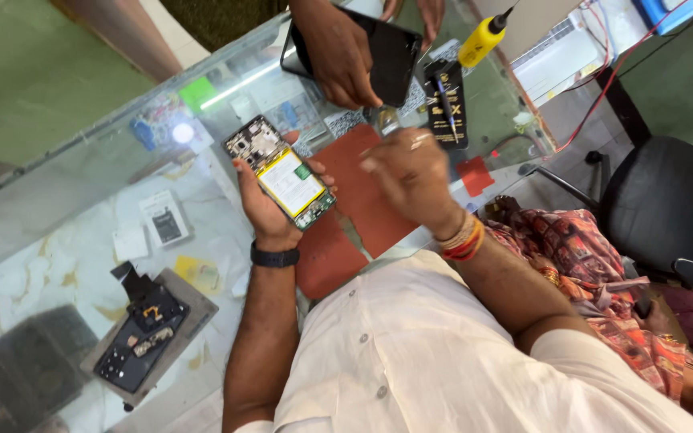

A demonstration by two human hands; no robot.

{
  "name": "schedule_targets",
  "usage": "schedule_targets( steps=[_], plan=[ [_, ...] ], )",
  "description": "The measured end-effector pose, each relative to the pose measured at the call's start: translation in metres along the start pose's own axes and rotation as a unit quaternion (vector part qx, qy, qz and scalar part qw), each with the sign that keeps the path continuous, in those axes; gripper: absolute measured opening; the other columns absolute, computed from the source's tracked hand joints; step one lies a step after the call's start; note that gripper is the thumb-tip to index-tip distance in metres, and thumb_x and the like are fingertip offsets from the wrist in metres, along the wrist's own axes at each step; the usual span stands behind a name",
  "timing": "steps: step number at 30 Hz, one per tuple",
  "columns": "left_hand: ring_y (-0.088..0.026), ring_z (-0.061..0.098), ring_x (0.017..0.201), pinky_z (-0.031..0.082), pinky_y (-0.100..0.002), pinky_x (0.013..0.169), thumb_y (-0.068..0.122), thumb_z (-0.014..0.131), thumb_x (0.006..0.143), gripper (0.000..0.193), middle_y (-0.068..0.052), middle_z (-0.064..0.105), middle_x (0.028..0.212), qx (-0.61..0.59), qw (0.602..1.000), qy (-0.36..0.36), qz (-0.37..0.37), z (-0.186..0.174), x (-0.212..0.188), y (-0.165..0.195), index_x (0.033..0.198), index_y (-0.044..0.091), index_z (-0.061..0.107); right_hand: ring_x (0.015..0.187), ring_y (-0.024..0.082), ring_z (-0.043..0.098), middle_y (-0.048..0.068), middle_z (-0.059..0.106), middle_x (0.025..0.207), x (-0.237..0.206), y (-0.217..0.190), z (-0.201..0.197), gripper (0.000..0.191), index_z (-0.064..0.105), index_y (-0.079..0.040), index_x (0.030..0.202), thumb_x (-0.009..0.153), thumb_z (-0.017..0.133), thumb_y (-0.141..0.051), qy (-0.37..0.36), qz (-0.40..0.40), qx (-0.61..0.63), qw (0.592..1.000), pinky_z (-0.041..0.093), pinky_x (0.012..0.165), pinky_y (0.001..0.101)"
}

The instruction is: The person uses tweezers to remove a small circuit board from the interior of a disassembled smartphone. They then place the board on the work surface and continue to adjust internal components with the tweezers.

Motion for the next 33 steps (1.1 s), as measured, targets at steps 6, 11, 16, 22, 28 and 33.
schedule_targets(
  steps=[6,11,16,22,28,33],
  plan=[
    [-0.038,0.071,0.088,0.061,-0.050,0.079,0.079,0.038,0.097,0.095,-0.024,0.069,0.101,0.046,0.999,0.025,0.007,-0.002,0.001,-0.002,0.149,0.000,0.045,0.083,0.025,0.071,0.011,0.070,0.095,-0.025,0.096,-0.053,0.013,0.073,-0.003,0.108,0.095,0.076,-0.006,0.044,0.226,-0.127,0.965,0.055,0.076,0.0361],
    [-0.036,0.072,0.086,0.061,-0.048,0.079,0.079,0.036,0.097,0.096,-0.023,0.070,0.099,0.056,0.998,0.030,-0.008,-0.003,0.009,-0.009,0.149,-0.001,0.046,0.084,0.030,0.071,0.012,0.070,0.094,-0.019,0.121,-0.055,0.022,0.072,-0.005,0.105,0.088,0.082,-0.015,0.013,0.252,-0.243,0.937,0.054,0.075,0.0436],
    [-0.036,0.071,0.086,0.061,-0.049,0.078,0.078,0.036,0.098,0.094,-0.023,0.070,0.099,0.044,0.999,0.009,-0.005,0.000,0.008,-0.008,0.149,0.000,0.045,0.090,0.037,0.068,0.015,0.071,0.098,-0.009,0.138,-0.042,0.035,0.071,-0.005,0.111,0.083,0.085,-0.020,-0.014,0.304,-0.280,0.911,0.052,0.076,0.0504],
    [-0.035,0.071,0.087,0.060,-0.049,0.077,0.078,0.034,0.099,0.095,-0.023,0.070,0.101,0.015,1.000,-0.011,0.013,0.000,0.007,-0.009,0.151,-0.001,0.045,0.095,0.037,0.068,0.015,0.072,0.100,-0.018,0.174,-0.027,0.036,0.071,-0.007,0.115,0.081,0.081,-0.015,-0.025,0.310,-0.259,0.915,0.053,0.082,0.0510],
    [-0.036,0.071,0.093,0.059,-0.050,0.082,0.077,0.033,0.102,0.092,-0.022,0.069,0.104,-0.059,0.997,0.011,0.044,-0.019,0.005,-0.014,0.153,0.001,0.042,0.079,0.018,0.065,0.010,0.067,0.099,-0.043,0.163,-0.023,0.013,0.064,0.004,0.116,0.107,0.058,-0.003,0.041,0.310,0.026,0.949,0.053,0.068,0.0333],
    [-0.035,0.071,0.093,0.061,-0.052,0.082,0.077,0.036,0.101,0.091,-0.022,0.068,0.104,-0.039,0.995,0.018,0.086,-0.024,0.001,-0.010,0.153,0.003,0.041,0.070,0.012,0.056,0.008,0.061,0.093,-0.055,0.107,-0.003,0.010,0.062,0.004,0.117,0.114,0.052,0.004,0.018,0.366,0.325,0.872,0.043,0.060,0.0242]
  ],
)
Point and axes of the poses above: each hand's wrist, its own x-axis towards the middle knuckle, its own z-axis out of the palm, y = z × x, the point moved 6 cm from there along x, towards the middle knuckle
